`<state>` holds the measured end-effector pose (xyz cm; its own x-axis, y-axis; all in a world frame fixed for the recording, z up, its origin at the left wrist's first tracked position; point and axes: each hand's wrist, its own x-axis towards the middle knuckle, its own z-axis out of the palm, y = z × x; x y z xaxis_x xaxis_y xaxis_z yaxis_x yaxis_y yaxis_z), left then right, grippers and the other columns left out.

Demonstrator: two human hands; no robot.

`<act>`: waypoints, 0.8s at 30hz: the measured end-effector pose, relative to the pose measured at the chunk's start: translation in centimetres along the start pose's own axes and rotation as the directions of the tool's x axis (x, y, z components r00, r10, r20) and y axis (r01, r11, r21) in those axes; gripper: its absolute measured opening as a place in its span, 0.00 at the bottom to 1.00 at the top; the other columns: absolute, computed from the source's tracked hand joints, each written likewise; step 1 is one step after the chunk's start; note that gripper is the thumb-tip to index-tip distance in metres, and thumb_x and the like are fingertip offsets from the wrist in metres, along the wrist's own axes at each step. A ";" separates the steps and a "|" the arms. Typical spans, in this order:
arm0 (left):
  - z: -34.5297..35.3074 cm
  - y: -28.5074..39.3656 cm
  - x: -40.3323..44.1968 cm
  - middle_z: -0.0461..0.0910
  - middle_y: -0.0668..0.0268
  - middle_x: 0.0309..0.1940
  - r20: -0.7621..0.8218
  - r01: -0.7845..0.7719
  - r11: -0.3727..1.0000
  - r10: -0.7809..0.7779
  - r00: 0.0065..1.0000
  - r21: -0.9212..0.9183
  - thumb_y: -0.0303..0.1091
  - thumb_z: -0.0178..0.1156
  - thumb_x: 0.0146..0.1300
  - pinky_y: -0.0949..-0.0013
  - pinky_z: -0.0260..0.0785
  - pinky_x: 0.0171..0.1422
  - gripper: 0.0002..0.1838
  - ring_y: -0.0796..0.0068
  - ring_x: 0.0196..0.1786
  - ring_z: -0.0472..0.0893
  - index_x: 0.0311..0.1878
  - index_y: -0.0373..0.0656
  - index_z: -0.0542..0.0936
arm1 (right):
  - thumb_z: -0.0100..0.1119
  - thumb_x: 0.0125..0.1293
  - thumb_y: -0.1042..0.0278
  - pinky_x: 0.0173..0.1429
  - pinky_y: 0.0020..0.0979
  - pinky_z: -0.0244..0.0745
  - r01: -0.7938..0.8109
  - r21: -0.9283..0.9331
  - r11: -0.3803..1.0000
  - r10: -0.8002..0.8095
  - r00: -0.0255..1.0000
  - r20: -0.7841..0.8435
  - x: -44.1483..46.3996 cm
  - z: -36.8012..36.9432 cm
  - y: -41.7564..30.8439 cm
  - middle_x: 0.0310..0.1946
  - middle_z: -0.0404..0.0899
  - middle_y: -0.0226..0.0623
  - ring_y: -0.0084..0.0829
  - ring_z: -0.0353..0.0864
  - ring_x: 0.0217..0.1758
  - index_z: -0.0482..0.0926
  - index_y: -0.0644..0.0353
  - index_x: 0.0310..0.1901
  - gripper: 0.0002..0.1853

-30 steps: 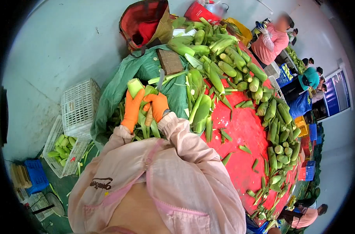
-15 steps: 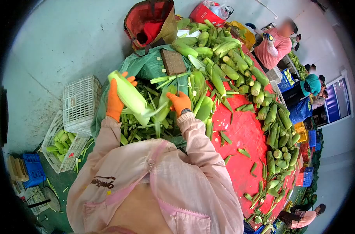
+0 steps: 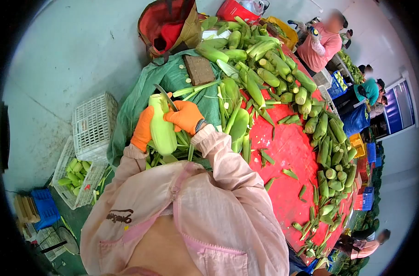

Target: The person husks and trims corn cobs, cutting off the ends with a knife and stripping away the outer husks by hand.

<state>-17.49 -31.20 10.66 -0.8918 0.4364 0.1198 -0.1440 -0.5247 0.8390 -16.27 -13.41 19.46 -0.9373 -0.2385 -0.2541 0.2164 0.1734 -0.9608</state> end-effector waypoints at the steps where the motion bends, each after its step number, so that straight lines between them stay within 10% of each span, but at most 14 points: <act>1: -0.1 -0.1 0.0 0.77 0.63 0.54 0.005 0.014 1.000 -0.014 1.000 -0.013 0.62 0.54 0.68 0.67 0.74 0.56 0.43 0.73 0.51 0.79 0.73 0.38 0.61 | 0.66 0.53 0.65 0.23 0.27 0.72 0.000 0.000 1.000 0.000 1.000 0.001 0.1 0.0 0.1 0.24 0.76 0.32 0.24 0.77 0.21 0.80 0.64 0.36 0.13; 8: 0.8 0.0 0.5 0.79 0.64 0.51 -0.043 0.024 0.995 -0.028 0.999 -0.094 0.61 0.51 0.71 0.70 0.74 0.48 0.35 0.76 0.46 0.79 0.68 0.41 0.69 | 0.64 0.56 0.71 0.21 0.27 0.68 0.017 0.304 0.953 0.004 0.998 -0.068 0.3 0.0 1.8 0.20 0.77 0.36 0.28 0.74 0.14 0.78 0.69 0.33 0.09; 12: 1.4 0.2 0.5 0.80 0.66 0.48 -0.323 0.094 0.982 -0.036 0.946 0.166 0.56 0.53 0.71 0.73 0.71 0.52 0.28 0.78 0.46 0.78 0.59 0.40 0.77 | 0.62 0.56 0.70 0.21 0.28 0.70 0.018 0.478 0.878 0.022 0.997 -0.078 0.3 -0.3 2.5 0.14 0.75 0.39 0.31 0.72 0.12 0.77 0.66 0.29 0.07; 24: 2.3 -0.3 0.0 0.81 0.68 0.47 -0.380 -0.051 0.998 0.056 0.923 0.022 0.35 0.64 0.66 0.69 0.73 0.52 0.20 0.76 0.46 0.80 0.59 0.41 0.76 | 0.63 0.61 0.65 0.21 0.26 0.68 0.039 0.358 0.933 0.012 0.990 -0.138 -1.2 0.2 1.9 0.18 0.77 0.37 0.26 0.69 0.13 0.79 0.66 0.32 0.11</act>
<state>-16.44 -29.35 11.61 -0.9944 0.0957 -0.0445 -0.0887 -0.5305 0.8430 -14.67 -13.02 17.89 -0.9634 -0.1023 -0.2476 0.2632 -0.1894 -0.9460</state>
